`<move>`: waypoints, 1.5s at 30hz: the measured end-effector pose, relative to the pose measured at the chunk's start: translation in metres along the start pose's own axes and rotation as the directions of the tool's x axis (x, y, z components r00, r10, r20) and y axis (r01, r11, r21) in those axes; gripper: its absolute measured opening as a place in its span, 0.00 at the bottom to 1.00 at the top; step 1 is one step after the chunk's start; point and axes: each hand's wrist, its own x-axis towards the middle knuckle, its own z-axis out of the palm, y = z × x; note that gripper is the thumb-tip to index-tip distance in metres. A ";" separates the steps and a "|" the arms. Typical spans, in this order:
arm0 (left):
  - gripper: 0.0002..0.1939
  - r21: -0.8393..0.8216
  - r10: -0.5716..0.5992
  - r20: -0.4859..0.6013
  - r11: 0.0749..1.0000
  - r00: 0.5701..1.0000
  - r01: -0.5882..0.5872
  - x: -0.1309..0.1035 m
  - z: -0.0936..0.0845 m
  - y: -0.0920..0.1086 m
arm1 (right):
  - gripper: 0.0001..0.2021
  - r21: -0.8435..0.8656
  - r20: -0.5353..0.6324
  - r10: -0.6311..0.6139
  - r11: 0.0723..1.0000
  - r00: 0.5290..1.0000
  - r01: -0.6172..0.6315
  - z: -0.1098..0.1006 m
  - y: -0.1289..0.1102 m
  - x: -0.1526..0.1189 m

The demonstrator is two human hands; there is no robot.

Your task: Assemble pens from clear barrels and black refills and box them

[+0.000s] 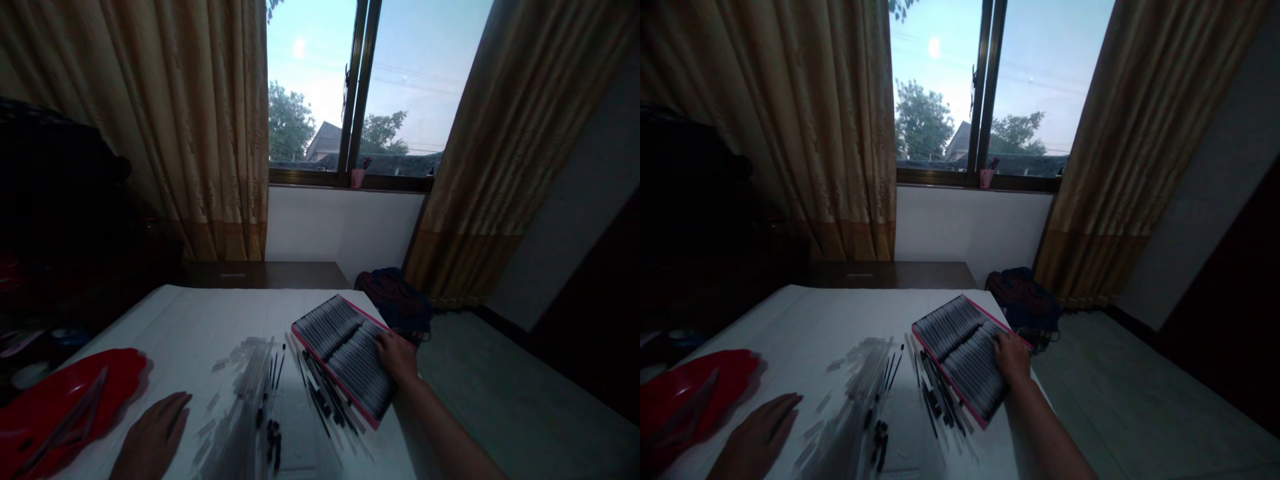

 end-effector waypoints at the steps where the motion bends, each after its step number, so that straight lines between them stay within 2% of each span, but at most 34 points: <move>1: 0.21 0.007 0.002 0.001 1.000 1.000 -0.002 0.000 0.000 0.000 | 0.11 -0.001 -0.007 -0.007 1.000 1.000 0.007 0.001 0.001 -0.001; 6: 0.21 0.030 0.001 -0.008 1.000 1.000 -0.001 -0.001 0.000 0.003 | 0.11 0.020 -0.077 -0.033 0.999 0.996 0.035 0.001 0.000 -0.004; 10: 0.21 0.037 -0.002 -0.022 0.999 1.000 0.003 -0.002 -0.001 0.006 | 0.13 0.081 -0.167 -0.090 0.991 0.982 0.105 -0.004 -0.017 -0.021; 13: 0.21 0.046 -0.002 -0.030 0.999 1.000 0.003 -0.002 -0.001 0.007 | 0.13 0.149 -0.243 -0.214 0.956 0.946 0.254 -0.006 -0.043 -0.058; 15: 0.21 0.048 0.007 -0.034 0.999 0.999 -0.005 -0.003 -0.001 0.007 | 0.13 0.247 -0.357 -0.348 0.860 0.867 0.446 -0.003 -0.063 -0.090; 16: 0.21 0.048 0.011 -0.034 0.999 0.999 -0.009 -0.003 -0.001 0.007 | 0.12 0.274 -0.370 -0.380 0.827 0.848 0.491 0.000 -0.072 -0.106; 19: 0.20 0.051 0.014 -0.034 0.999 0.999 -0.012 -0.002 0.001 0.006 | 0.10 0.263 -0.376 -0.409 0.813 0.832 0.519 0.012 -0.094 -0.144; 21: 0.20 0.050 0.017 -0.036 0.999 0.999 -0.015 -0.002 0.003 0.004 | 0.11 0.215 -0.381 -0.386 0.847 0.840 0.486 0.021 -0.103 -0.157; 25: 0.21 0.040 0.017 -0.024 0.999 1.000 -0.016 -0.003 0.004 0.005 | 0.13 0.104 -0.377 -0.314 0.920 0.872 0.377 0.031 -0.112 -0.162; 28: 0.21 0.037 0.015 0.005 0.999 1.000 -0.015 -0.004 0.000 0.009 | 0.14 0.088 -0.311 -0.356 0.913 0.881 0.399 0.026 -0.116 -0.162; 31: 0.21 0.031 -0.007 0.027 1.000 1.000 0.006 -0.006 -0.004 0.013 | 0.15 0.115 -0.271 -0.452 0.861 0.850 0.495 0.017 -0.119 -0.163; 34: 0.20 0.019 -0.005 0.014 1.000 1.000 0.004 -0.008 -0.003 0.014 | 0.14 0.151 -0.289 -0.493 0.823 0.821 0.548 0.010 -0.121 -0.165; 41: 0.17 0.032 0.063 -0.132 0.998 0.989 -0.059 -0.011 0.013 0.005 | 0.12 0.139 -0.357 -0.526 0.787 0.772 0.601 0.009 -0.119 -0.168; 45: 0.18 0.032 0.100 -0.149 0.995 0.984 -0.097 -0.013 0.019 -0.001 | 0.10 0.151 -0.421 -0.492 0.790 0.762 0.594 0.009 -0.115 -0.168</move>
